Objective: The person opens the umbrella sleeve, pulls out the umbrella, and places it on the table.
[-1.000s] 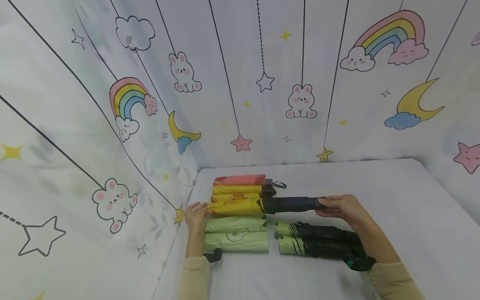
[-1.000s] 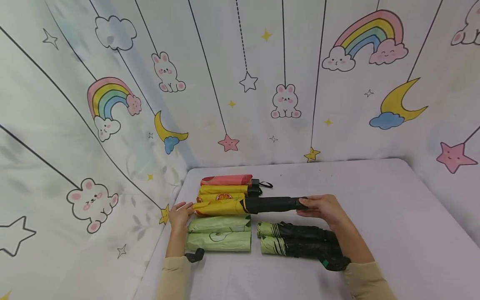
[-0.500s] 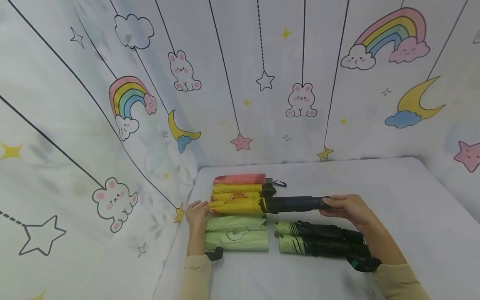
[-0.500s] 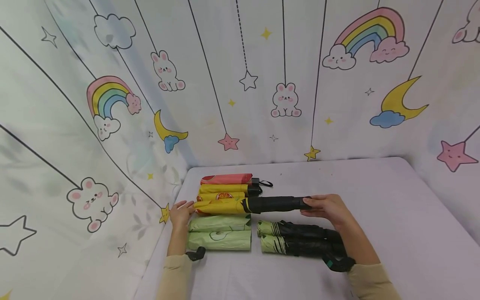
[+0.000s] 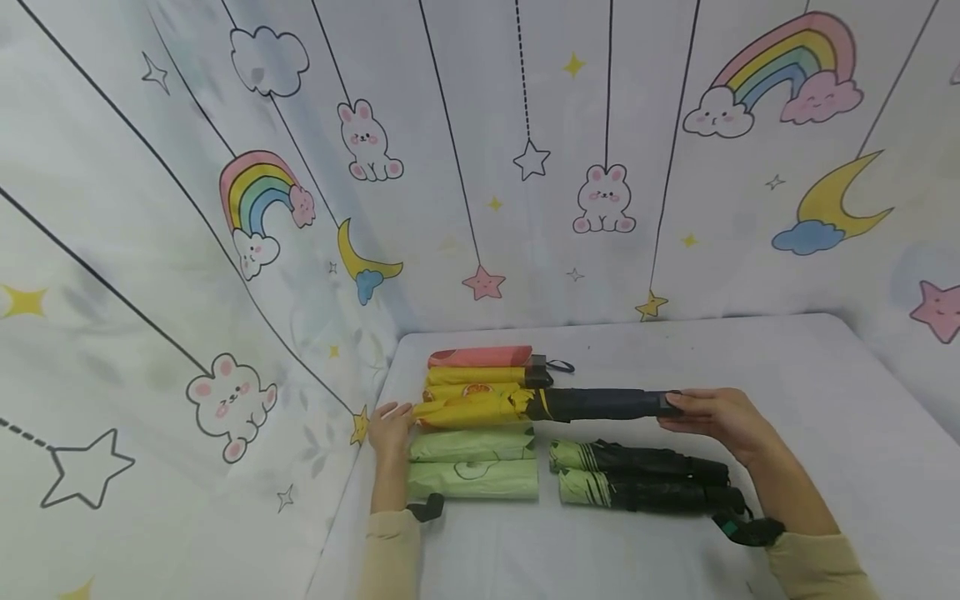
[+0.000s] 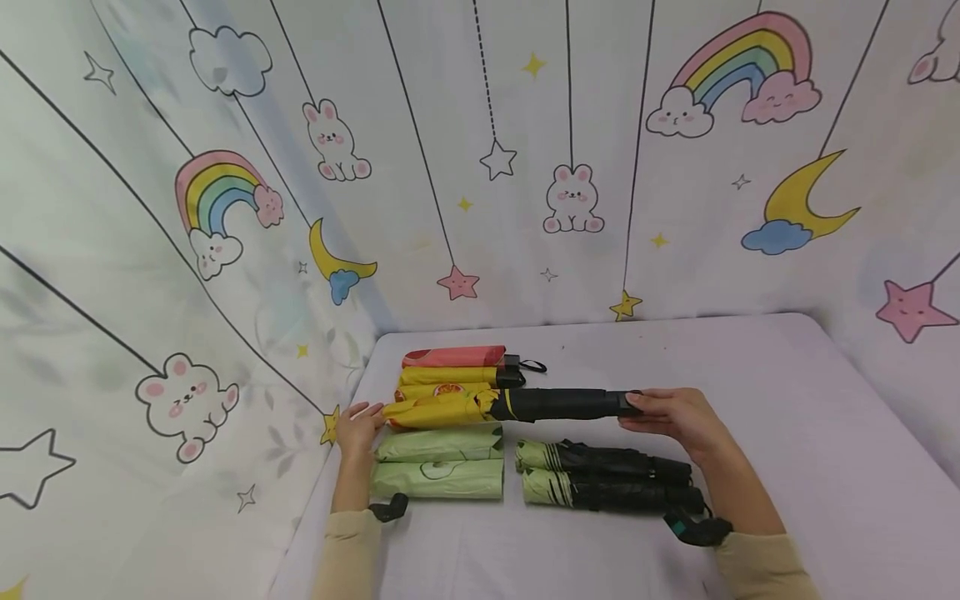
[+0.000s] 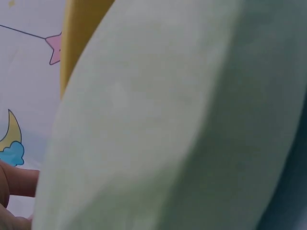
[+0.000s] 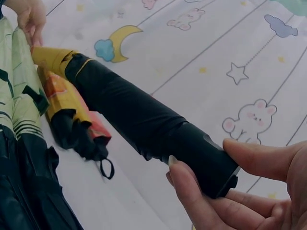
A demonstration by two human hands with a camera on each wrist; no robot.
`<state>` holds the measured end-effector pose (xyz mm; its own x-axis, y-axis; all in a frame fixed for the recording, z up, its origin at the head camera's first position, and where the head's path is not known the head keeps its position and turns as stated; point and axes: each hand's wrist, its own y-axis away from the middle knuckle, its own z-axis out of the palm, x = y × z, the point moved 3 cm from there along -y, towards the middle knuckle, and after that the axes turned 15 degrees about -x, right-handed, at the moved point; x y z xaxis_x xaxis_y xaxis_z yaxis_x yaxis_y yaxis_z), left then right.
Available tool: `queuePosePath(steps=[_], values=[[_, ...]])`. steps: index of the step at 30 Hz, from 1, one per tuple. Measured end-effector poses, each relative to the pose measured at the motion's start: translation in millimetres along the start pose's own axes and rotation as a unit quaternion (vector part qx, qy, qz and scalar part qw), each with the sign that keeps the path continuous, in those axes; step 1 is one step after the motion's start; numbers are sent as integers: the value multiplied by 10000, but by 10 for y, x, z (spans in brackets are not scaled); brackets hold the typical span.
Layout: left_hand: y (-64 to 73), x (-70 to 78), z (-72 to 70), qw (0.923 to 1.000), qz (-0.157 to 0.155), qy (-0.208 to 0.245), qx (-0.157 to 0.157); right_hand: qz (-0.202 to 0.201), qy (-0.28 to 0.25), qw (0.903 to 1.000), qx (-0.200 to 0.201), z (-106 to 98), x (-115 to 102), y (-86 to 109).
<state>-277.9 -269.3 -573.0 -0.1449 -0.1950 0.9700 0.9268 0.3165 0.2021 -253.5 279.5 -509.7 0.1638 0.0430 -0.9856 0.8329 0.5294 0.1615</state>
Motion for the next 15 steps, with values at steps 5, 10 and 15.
queuePosePath(steps=[5, 10, 15], values=[[2, 4, -32, 9999, 18, -127, 2, 102, 139, 9998, -56, -30, 6, 44], [16, 2, -51, 9998, 26, -178, -20, 178, 154, 9997, -64, -111, 49, 94], [17, -1, -62, 9997, 33, -227, -45, 320, 204, 9993, -8, -201, 127, 139]])
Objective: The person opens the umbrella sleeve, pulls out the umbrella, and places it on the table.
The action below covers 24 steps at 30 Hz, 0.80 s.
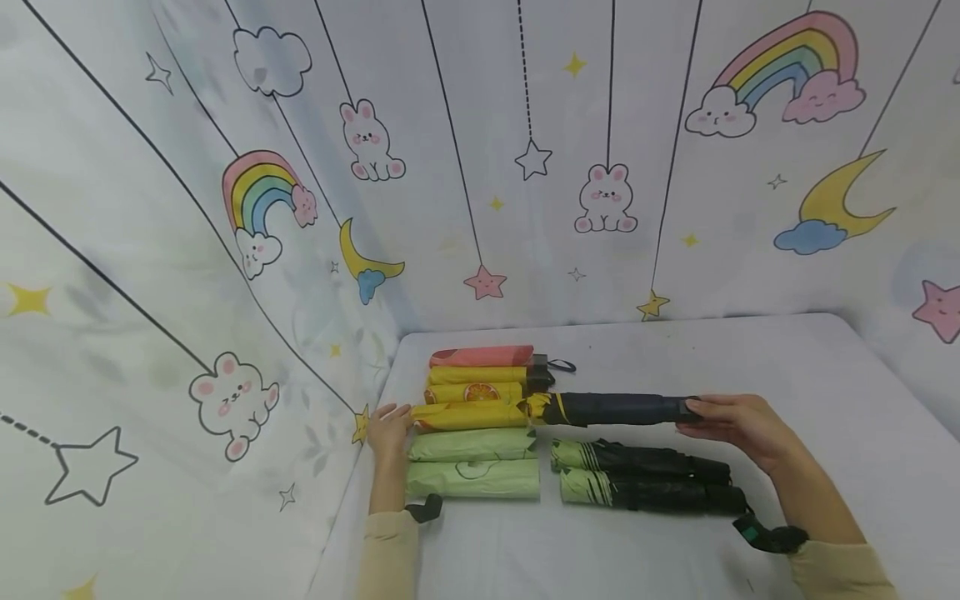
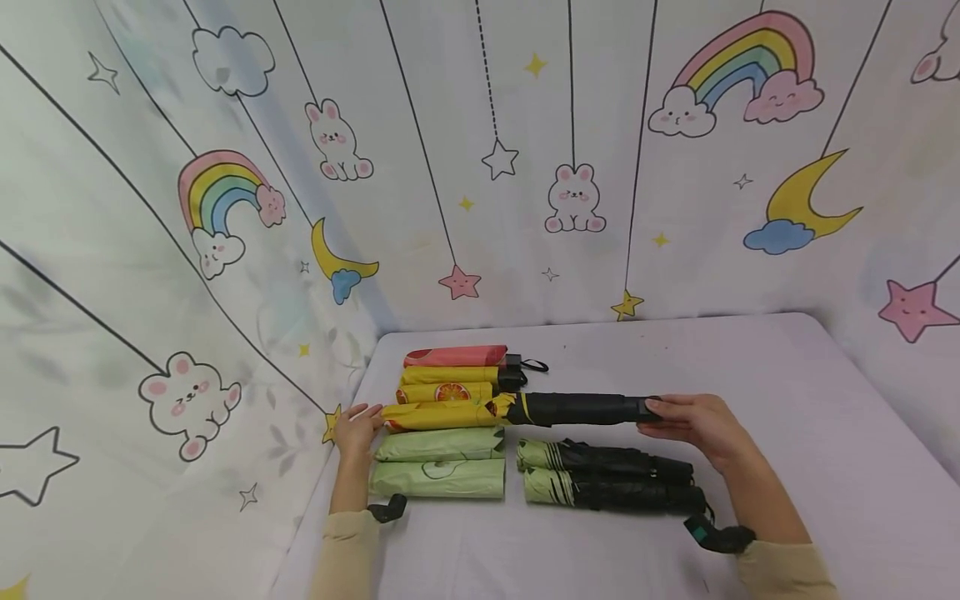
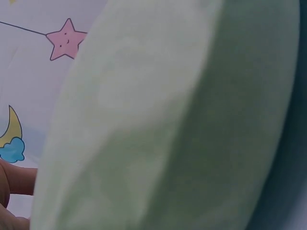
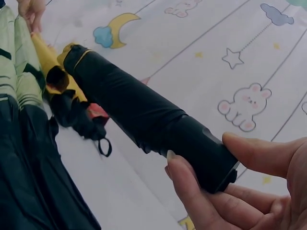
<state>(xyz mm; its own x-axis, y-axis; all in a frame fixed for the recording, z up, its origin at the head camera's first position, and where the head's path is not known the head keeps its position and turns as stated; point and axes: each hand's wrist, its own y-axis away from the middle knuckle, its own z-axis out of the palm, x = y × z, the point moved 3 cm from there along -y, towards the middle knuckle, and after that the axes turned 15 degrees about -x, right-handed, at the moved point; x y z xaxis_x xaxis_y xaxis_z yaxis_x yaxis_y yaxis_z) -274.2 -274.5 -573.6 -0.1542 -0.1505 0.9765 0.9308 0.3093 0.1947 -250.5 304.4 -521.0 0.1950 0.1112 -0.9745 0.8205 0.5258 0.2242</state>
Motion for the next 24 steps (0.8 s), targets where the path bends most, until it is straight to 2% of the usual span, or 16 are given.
queuePosePath(steps=[7, 13, 20, 24], values=[[-23, -20, -4, 9998, -51, 120, -166, 191, -139, 9997, -13, -94, 134, 44], [-6, -1, 7, 9998, -56, 57, -184, 318, -264, 9991, -36, -175, 261, 84], [-16, 10, -2, 9997, -46, -83, -230, 93, -859, 9961, -187, -240, 364, 111], [-23, 8, -9, 9996, -84, -71, -248, 35, -1025, 9942, -327, -263, 416, 114]])
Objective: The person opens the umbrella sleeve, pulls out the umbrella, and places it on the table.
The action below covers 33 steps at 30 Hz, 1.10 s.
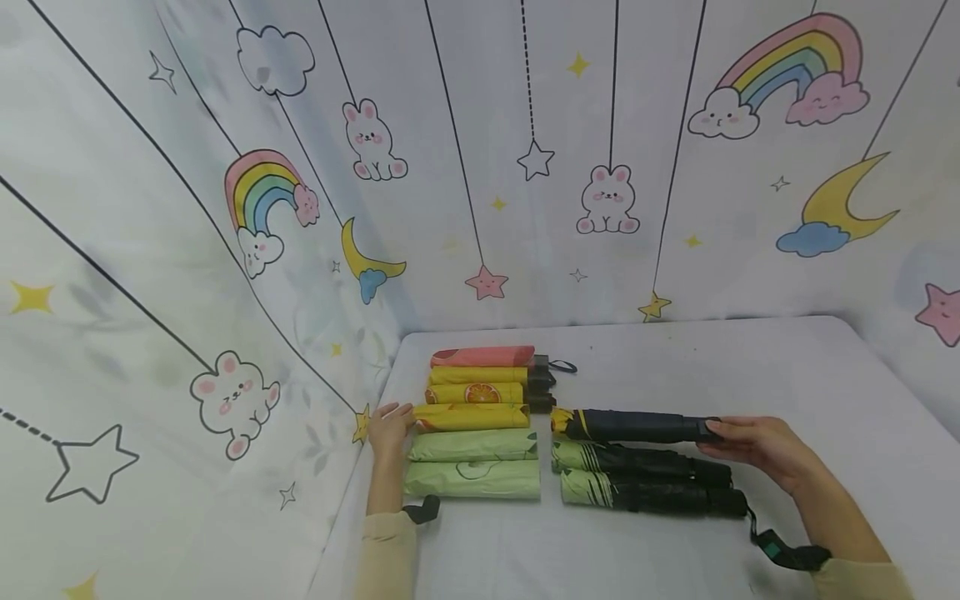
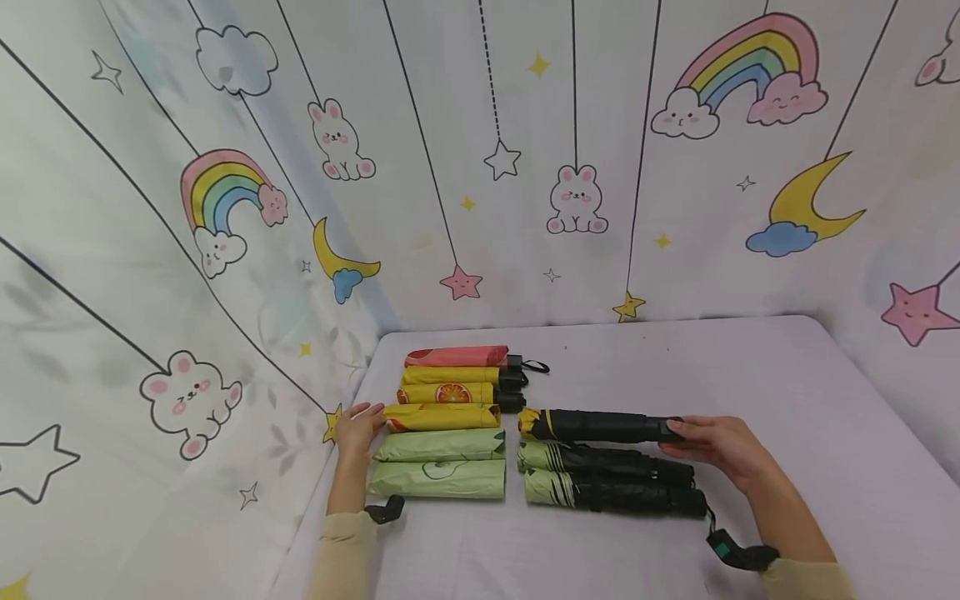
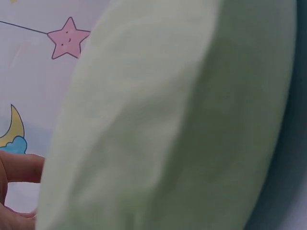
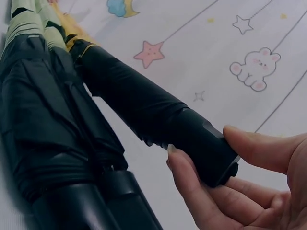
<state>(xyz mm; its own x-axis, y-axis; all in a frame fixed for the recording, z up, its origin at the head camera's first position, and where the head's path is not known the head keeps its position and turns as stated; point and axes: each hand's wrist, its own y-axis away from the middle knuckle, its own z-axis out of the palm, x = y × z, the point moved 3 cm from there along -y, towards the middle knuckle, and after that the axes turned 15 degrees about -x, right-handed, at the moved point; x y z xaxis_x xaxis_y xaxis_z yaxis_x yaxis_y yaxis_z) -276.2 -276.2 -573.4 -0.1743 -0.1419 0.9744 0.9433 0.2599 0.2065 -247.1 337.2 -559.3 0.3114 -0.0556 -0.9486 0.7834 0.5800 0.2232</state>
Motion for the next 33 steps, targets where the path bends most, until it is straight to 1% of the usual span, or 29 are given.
queuePosePath(steps=[2, 5, 8, 10, 12, 15, 17, 18, 19, 23, 26, 30, 33], values=[[0, 5, -1, 10000, -2, 13, 4, 52, 35, 10000, 0, -19, 27, -6], [3, 3, -5, 10000, 4, 2, 22, 203, 322, 9992, 86, -44, 67, -33], [3, -8, -9, 9999, -10, -88, 53, 398, 727, 9964, 190, -59, 105, -64], [0, -16, -8, 9998, -29, -191, 76, 566, 1099, 9918, 333, -65, 129, -74], [-3, -17, -5, 9996, -35, -260, 100, 750, 1588, 9831, 511, -71, 150, -75], [-4, -6, 2, 9993, -41, -330, 145, 959, 2434, 9622, 757, -73, 167, -64], [-3, 6, 7, 9993, -27, -348, 168, 1014, 2815, 9502, 871, -71, 176, -58], [-1, 13, 9, 9992, -16, -344, 181, 1031, 2938, 9458, 924, -69, 180, -56], [-3, 20, 10, 9992, -4, -359, 195, 1010, 3020, 9434, 921, -65, 183, -58], [-14, 37, 13, 9993, 43, -309, 200, 1018, 3093, 9401, 1004, -67, 184, -74], [-25, 43, 14, 9994, 41, -293, 204, 1070, 3242, 9342, 1037, -76, 153, -93], [-26, 63, 12, 9990, 37, -386, 221, 1099, 3638, 9180, 1138, -46, 70, -141], [-28, 92, 16, 9992, 100, -370, 135, 1026, 3954, 9037, 1282, 35, -20, -188]])
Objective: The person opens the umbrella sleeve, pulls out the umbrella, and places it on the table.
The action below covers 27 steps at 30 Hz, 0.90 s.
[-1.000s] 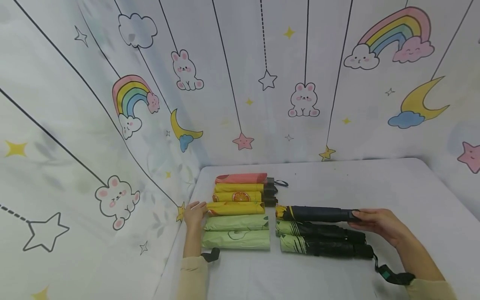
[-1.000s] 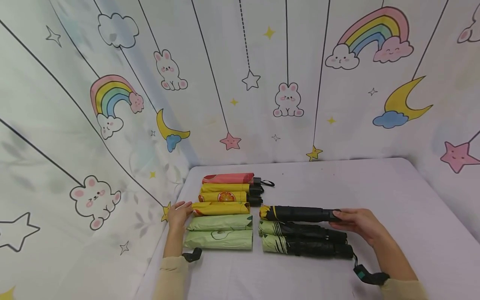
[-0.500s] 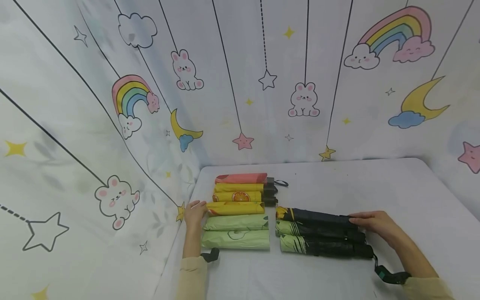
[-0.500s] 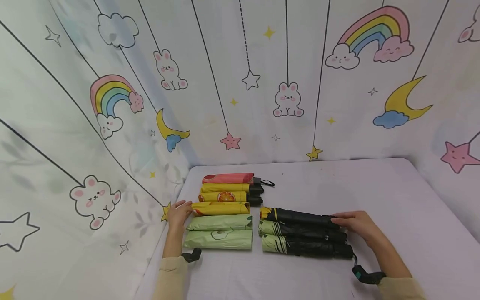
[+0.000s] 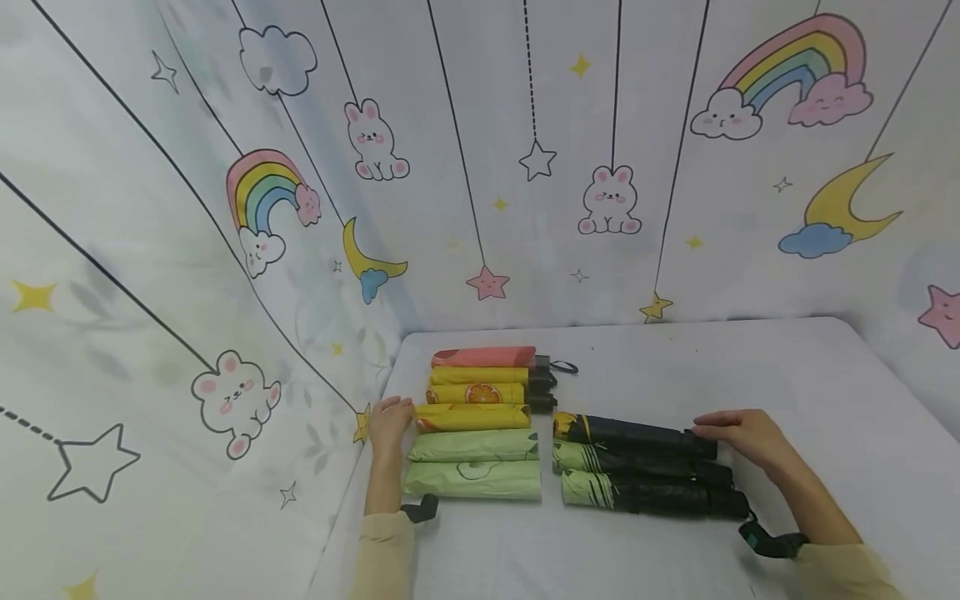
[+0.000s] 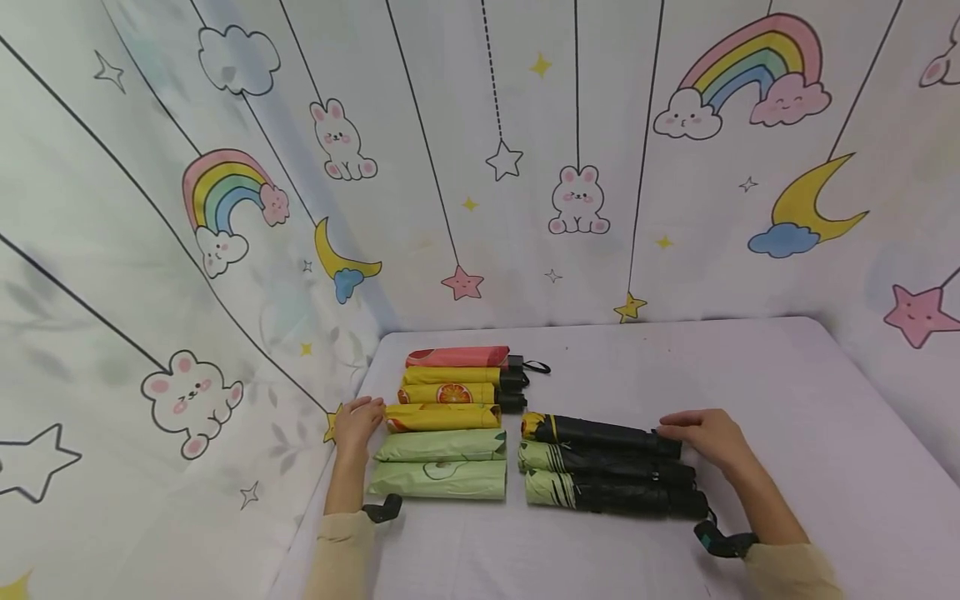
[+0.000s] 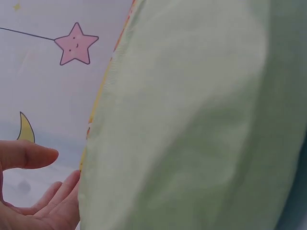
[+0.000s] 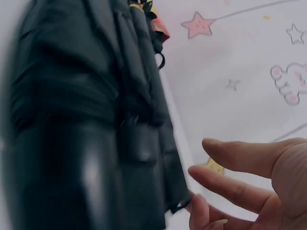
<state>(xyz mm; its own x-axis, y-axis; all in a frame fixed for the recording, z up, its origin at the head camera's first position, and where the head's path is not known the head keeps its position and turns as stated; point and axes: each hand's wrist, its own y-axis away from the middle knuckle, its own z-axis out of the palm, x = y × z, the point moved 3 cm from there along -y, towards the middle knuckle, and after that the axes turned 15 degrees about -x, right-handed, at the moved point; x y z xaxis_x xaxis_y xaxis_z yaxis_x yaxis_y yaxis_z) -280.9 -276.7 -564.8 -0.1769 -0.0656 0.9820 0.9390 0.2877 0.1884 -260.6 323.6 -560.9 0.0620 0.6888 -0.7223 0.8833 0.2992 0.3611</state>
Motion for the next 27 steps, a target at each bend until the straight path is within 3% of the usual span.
queuePosePath(steps=[4, 11, 20, 27], values=[[-10, 44, 7, 9997, 133, 128, -138, -194, 206, 9994, 191, -2, -229, -13], [-43, 108, 33, 9987, 261, 306, -300, -449, 114, 9987, 196, 25, -555, -159], [-76, 209, 108, 9991, 283, 45, -327, -793, -348, 9961, -170, 139, -870, -457], [-105, 238, 155, 9984, 327, 35, -458, -789, -726, 9937, -325, 344, -1147, -693]])
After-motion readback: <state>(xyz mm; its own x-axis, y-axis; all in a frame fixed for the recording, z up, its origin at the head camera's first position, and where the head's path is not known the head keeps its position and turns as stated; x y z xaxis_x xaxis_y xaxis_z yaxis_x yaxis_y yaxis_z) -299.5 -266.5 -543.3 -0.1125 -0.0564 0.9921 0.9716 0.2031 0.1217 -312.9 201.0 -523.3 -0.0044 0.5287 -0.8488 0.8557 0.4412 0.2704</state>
